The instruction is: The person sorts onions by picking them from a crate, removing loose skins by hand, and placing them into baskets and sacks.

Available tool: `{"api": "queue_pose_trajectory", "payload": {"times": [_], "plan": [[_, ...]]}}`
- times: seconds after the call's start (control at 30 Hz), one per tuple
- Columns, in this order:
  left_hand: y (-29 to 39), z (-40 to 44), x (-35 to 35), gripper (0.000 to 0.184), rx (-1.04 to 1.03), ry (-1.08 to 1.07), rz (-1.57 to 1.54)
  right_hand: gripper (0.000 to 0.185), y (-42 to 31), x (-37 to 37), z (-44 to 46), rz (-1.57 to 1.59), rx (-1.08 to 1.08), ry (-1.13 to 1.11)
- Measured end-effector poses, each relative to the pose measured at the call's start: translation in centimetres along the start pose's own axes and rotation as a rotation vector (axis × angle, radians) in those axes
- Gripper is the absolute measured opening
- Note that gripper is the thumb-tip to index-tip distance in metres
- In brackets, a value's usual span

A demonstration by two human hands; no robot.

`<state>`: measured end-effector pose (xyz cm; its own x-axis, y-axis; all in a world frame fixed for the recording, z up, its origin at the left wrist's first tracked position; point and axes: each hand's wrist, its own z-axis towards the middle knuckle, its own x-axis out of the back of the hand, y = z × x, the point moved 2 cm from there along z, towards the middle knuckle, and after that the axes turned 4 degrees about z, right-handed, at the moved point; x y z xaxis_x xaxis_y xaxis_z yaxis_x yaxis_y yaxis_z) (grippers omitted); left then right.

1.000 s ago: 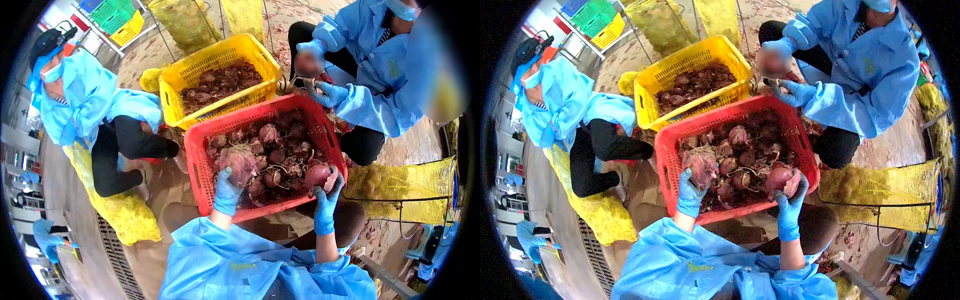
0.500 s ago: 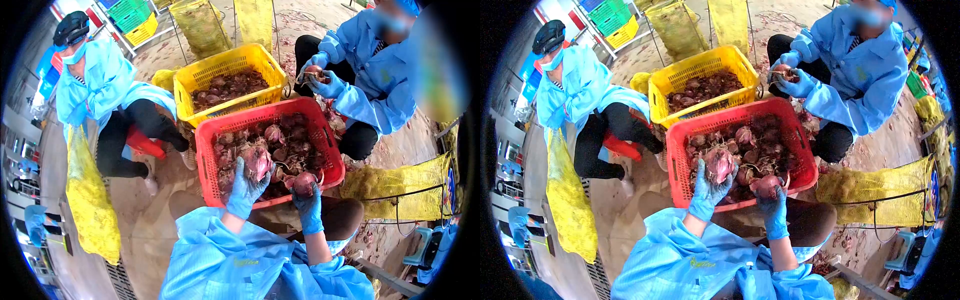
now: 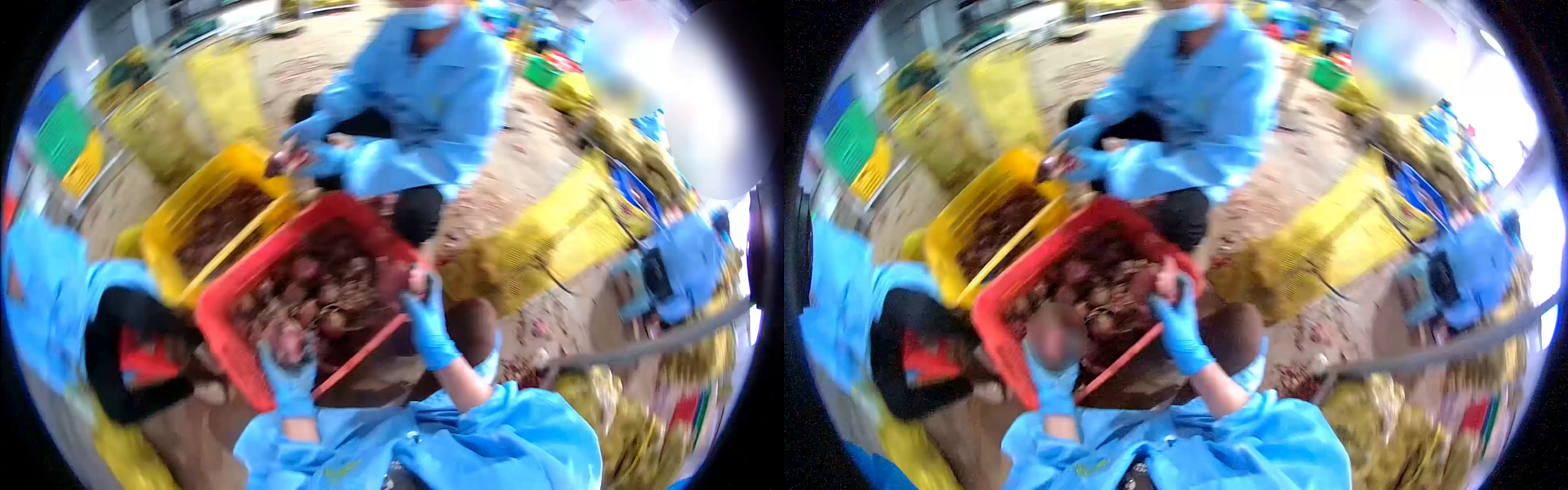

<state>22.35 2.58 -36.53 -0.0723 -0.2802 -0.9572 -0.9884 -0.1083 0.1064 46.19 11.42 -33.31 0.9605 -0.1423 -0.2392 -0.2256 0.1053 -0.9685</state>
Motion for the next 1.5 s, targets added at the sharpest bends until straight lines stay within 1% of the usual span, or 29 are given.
{"api": "queue_pose_trajectory", "payload": {"times": [0.03,0.1,0.23,0.3,0.33,0.37,0.43,0.47,0.5,0.57,0.63,0.67,0.7,0.73,0.77,0.8,0.87,0.93,0.97,1.03,1.07,1.1,1.13,1.17,1.2,1.23,1.27,1.37,1.5], "plan": [[-0.2,-0.2,0.5,0.05,-0.02,-0.007,0.014,0.047,-0.5,-0.1,0.1,-0.025,0.038,-0.037],[-0.2,-0.7,1.7,0.049,-0.063,-0.023,0.034,0.047,1.6,-0.8,-0.1,0.125,-0.134,-0.209],[0.3,-0.7,3.4,0.047,-0.133,-0.005,0.053,0.045,7.2,-4.6,-2.1,0.282,-0.694,-0.253],[1.1,-1.1,4.2,0.048,-0.199,0.058,0.09,0.054,5.7,-8.8,-2.6,0.246,-0.782,-0.371],[1.8,-1.4,4.4,0.047,-0.182,0.052,0.143,0.062,9.8,-10.0,-0.4,0.216,-0.711,-0.567],[2.5,-2.0,4.7,0.046,-0.16,0.053,0.195,0.071,6.7,-13.6,0.7,0.255,-0.716,-0.657],[3.2,-3.1,2.7,0.048,-0.228,0.084,0.347,0.087,4.4,-19.9,4.4,0.56,-0.661,-0.883],[3.5,-3.2,3.0,0.05,-0.267,0.084,0.37,0.088,1.1,-21.6,5.0,0.48,-0.573,-0.838],[3.7,-4.1,0.9,0.05,-0.197,0.126,0.28,0.082,-0.6,-23.0,5.5,0.397,-0.518,-0.75],[3.9,-4.4,-0.7,0.052,-0.281,0.132,0.274,0.077,-1.9,-23.6,4.5,0.144,-0.431,-0.894],[4.0,-5.0,-2.7,0.053,-0.307,0.086,0.306,0.074,-0.1,-22.5,2.2,-0.109,-0.284,-1.344],[4.1,-4.9,-3.0,0.054,-0.318,0.043,0.343,0.079,1.0,-21.6,0.3,-0.163,-0.174,-1.468],[4.1,-4.3,-2.5,0.054,-0.316,0.041,0.337,0.088,0.6,-20.5,-2.0,-0.154,-0.274,-1.492],[4.2,-3.8,-1.8,0.054,-0.399,0.081,0.455,0.096,0.7,-19.6,-4.2,-0.046,-0.344,-1.459],[4.1,-3.8,-1.3,0.054,-0.475,0.126,0.577,0.103,3.9,-18.5,-5.1,0.127,-0.382,-1.344],[4.1,-3.9,-1.5,0.051,-0.481,0.075,0.593,0.102,4.2,-17.7,-5.8,0.143,-0.362,-1.297],[3.6,-4.3,-1.7,0.051,-0.392,0.074,0.564,0.101,4.7,-16.9,-6.6,0.161,-0.338,-1.243],[3.2,-4.8,-2.0,0.051,-0.305,0.072,0.53,0.089,4.6,-16.2,-7.1,0.195,-0.329,-1.114],[3.1,-4.8,-2.2,0.055,-0.262,0.106,0.605,0.089,4.3,-15.9,-6.8,0.192,-0.329,-1.11],[3.0,-5.1,-2.3,0.06,-0.215,0.137,0.677,0.077,3.0,-15.5,-6.5,0.199,-0.796,-0.889],[3.2,-5.2,-2.4,0.064,-0.173,0.099,0.834,0.066,6.2,-14.7,-6.3,0.273,-0.725,-0.847],[3.4,-5.1,-2.6,0.068,-0.131,0.057,0.994,0.066,7.4,-14.3,-6.0,0.274,-0.717,-0.843],[3.7,-4.8,-2.6,0.08,-0.196,0.038,1.165,0.065,8.2,-13.9,-5.9,0.391,-0.884,-0.791],[3.5,-4.3,-1.7,0.08,-0.189,0.031,1.168,0.064,8.9,-13.4,-5.9,0.51,-1.05,-0.732],[3.2,-3.9,-1.5,0.088,-0.252,0.005,1.366,0.069,7.4,-13.6,-6.7,0.401,-0.964,-0.763],[2.6,-3.8,-1.2,0.096,-0.312,-0.016,1.56,0.072,8.2,-13.4,-7.0,0.42,-0.91,-0.775],[2.2,-3.8,-0.8,0.11,-0.311,0.024,1.404,0.066,8.8,-13.1,-7.2,0.476,-0.939,-0.763],[1.9,-3.6,0.1,0.109,-0.385,0.079,1.586,0.061,8.0,-13.4,-7.5,0.5,-0.948,-0.728],[1.8,-5.6,-3.6,0.102,-0.385,0.225,1.699,0.059,7.0,-14.0,-8.1,0.465,-0.93,-0.634]]}}
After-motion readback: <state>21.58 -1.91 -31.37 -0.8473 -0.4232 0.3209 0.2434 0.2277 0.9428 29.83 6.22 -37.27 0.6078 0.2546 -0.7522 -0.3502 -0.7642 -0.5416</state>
